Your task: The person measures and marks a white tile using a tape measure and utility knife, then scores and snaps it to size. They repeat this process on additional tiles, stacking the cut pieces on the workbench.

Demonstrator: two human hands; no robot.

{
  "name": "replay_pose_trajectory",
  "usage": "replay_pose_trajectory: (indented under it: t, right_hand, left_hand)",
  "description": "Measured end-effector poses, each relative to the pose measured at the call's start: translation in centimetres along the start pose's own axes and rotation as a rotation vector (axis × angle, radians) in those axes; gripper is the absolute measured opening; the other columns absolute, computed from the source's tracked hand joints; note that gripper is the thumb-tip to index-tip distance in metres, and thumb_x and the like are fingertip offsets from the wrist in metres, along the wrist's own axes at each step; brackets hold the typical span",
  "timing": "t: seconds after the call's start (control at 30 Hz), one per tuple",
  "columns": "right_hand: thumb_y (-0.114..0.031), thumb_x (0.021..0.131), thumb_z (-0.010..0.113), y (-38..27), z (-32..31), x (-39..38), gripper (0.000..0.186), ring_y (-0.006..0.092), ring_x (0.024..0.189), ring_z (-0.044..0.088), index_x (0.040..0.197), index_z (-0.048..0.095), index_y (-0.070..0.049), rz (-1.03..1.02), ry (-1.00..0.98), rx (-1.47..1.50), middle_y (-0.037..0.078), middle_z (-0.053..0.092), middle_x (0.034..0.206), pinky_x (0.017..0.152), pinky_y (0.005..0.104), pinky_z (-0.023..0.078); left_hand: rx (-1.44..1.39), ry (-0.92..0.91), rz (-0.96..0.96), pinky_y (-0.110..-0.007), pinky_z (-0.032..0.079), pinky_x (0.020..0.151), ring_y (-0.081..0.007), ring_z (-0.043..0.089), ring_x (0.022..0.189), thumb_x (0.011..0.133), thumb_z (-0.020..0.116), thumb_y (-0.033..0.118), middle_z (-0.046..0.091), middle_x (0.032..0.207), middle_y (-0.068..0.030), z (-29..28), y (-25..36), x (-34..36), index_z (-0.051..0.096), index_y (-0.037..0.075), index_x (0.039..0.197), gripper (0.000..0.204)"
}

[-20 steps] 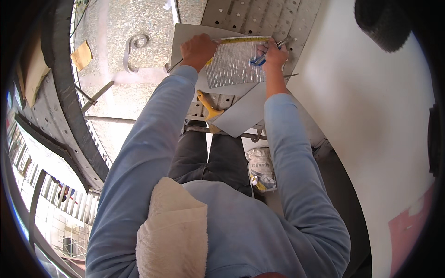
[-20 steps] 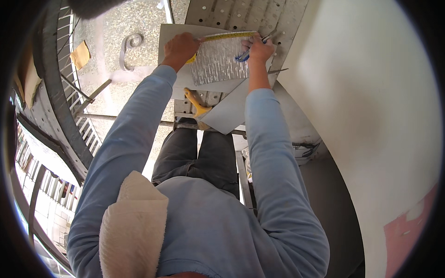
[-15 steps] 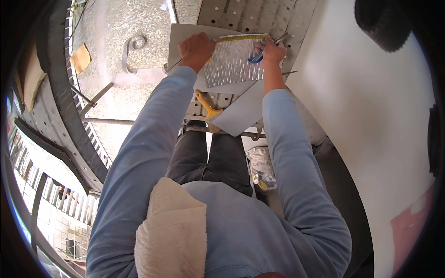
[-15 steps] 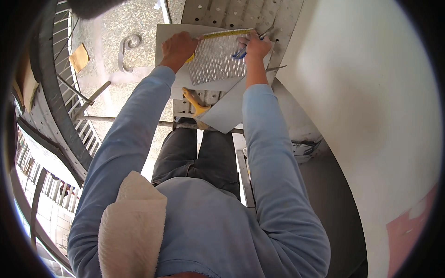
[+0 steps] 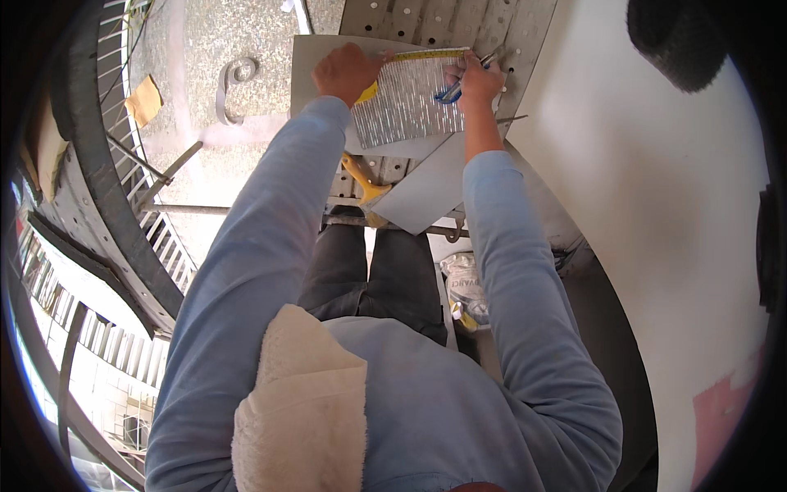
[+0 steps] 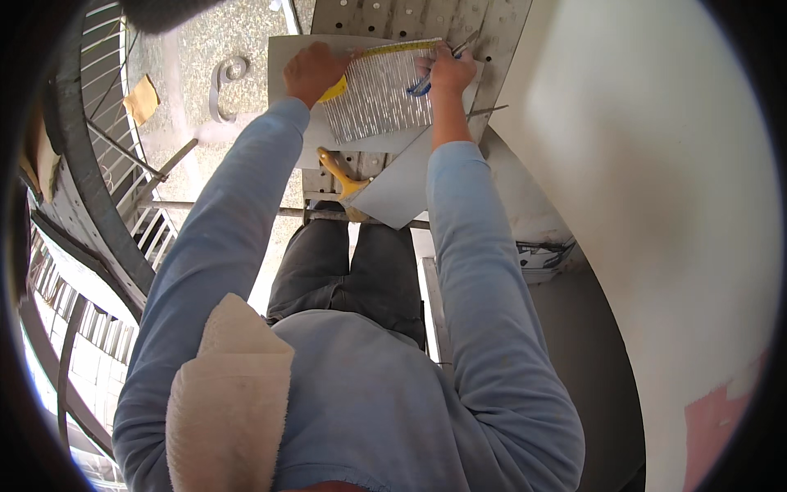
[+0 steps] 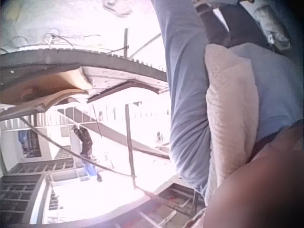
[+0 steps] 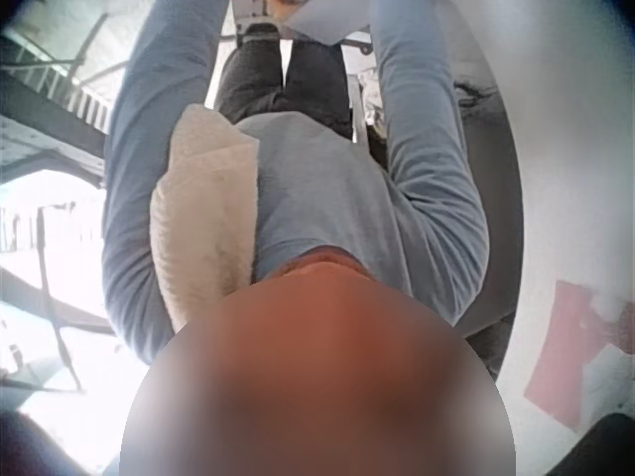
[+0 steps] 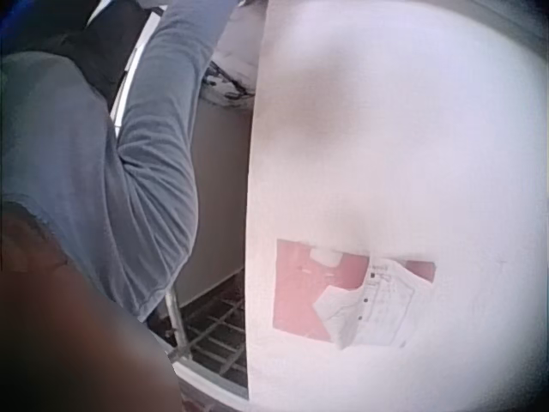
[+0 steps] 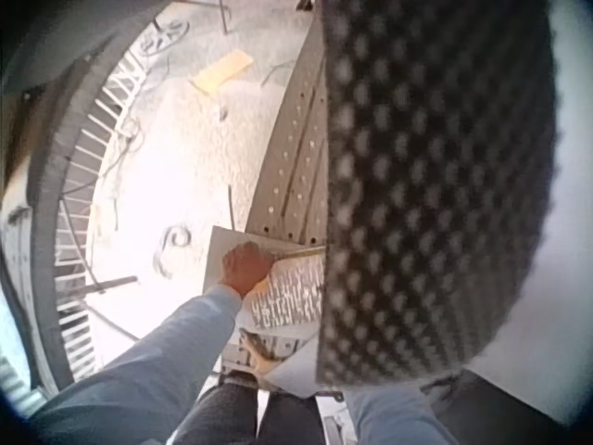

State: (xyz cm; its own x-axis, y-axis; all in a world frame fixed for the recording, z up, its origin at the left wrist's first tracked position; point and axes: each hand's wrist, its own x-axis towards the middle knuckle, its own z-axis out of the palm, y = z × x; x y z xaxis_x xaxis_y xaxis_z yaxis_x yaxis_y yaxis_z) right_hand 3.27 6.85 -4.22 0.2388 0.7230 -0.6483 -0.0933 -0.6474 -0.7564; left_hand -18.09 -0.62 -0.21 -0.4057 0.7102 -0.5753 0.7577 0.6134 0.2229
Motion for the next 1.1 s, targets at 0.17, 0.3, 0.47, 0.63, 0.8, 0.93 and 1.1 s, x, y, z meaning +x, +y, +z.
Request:
replay_pose_trajectory:
  t: [0.17,0.3,0.47,0.63,0.8,0.93,1.1]
  right_hand:
    - [-0.004,0.097,0.066,0.0,-0.2,-0.1,0.014,0.0273,0.056,0.070,0.102,0.054,0.003,0.007,-0.059,0.036,0.014,0.063,0.081,0.046,0.0386,0.055]
    - [-0.003,0.097,0.066,-0.9,0.0,-1.1,0.015,0.0285,0.057,0.070,0.102,0.053,0.004,0.006,-0.070,0.062,0.015,0.063,0.081,0.046,0.0391,0.055]
    - [-0.002,0.098,0.065,-2.7,-1.2,-2.1,0.014,0.0299,0.060,0.072,0.102,0.054,0.005,0.134,-0.189,0.193,0.016,0.062,0.081,0.048,0.0406,0.056]
    - [-0.002,0.098,0.065,-1.3,-0.7,-1.4,0.014,0.0307,0.061,0.073,0.105,0.055,0.005,0.055,-0.116,0.116,0.017,0.065,0.082,0.050,0.0419,0.058]
    - [-0.003,0.098,0.063,-0.1,-0.2,-0.8,0.014,0.0308,0.061,0.073,0.107,0.056,0.005,-0.022,-0.041,-0.001,0.017,0.067,0.084,0.050,0.0398,0.058]
    - [-0.004,0.099,0.062,-0.4,-0.2,-1.0,0.014,0.0304,0.062,0.073,0.107,0.056,0.005,-0.025,-0.057,-0.017,0.017,0.067,0.084,0.048,0.0377,0.058]
    - [-0.006,0.098,0.061,-0.6,-0.2,-1.2,0.014,0.0292,0.059,0.071,0.106,0.056,0.004,-0.018,-0.035,-0.035,0.015,0.065,0.083,0.048,0.0373,0.057]
  left_hand:
    - [0.024,0.013,0.011,-0.047,0.060,0.078,-0.0384,0.076,0.089,0.083,0.065,0.079,0.076,0.089,-0.0217,0.6,0.0,-0.4,0.078,0.000,0.091,0.081]
    - [-0.041,-0.003,-0.030,-0.050,0.059,0.082,-0.0428,0.075,0.095,0.081,0.065,0.082,0.075,0.094,-0.0263,1.1,0.1,-0.9,0.076,-0.002,0.094,0.086]
    - [-0.040,0.055,-0.080,-0.047,0.058,0.081,-0.0375,0.074,0.093,0.081,0.072,0.072,0.075,0.098,-0.0214,1.2,0.7,-1.3,0.077,0.001,0.098,0.073]
    - [-0.102,0.024,-0.141,-0.046,0.059,0.087,-0.0431,0.073,0.099,0.078,0.077,0.065,0.075,0.099,-0.0262,0.1,1.8,-1.2,0.076,-0.004,0.100,0.072]
    - [-0.133,0.052,-0.199,-0.047,0.057,0.096,-0.0429,0.071,0.110,0.079,0.076,0.066,0.073,0.111,-0.0293,0.2,2.0,-1.5,0.075,-0.004,0.107,0.075]
    - [-0.071,0.039,-0.161,-0.042,0.059,0.076,-0.0317,0.076,0.084,0.079,0.072,0.077,0.077,0.088,-0.0145,1.2,1.1,-1.4,0.079,0.003,0.093,0.075]
    - [-0.089,0.089,-0.163,-0.038,0.058,0.074,-0.0256,0.076,0.082,0.077,0.075,0.076,0.077,0.087,-0.0106,1.9,1.0,-1.2,0.080,0.005,0.091,0.072]
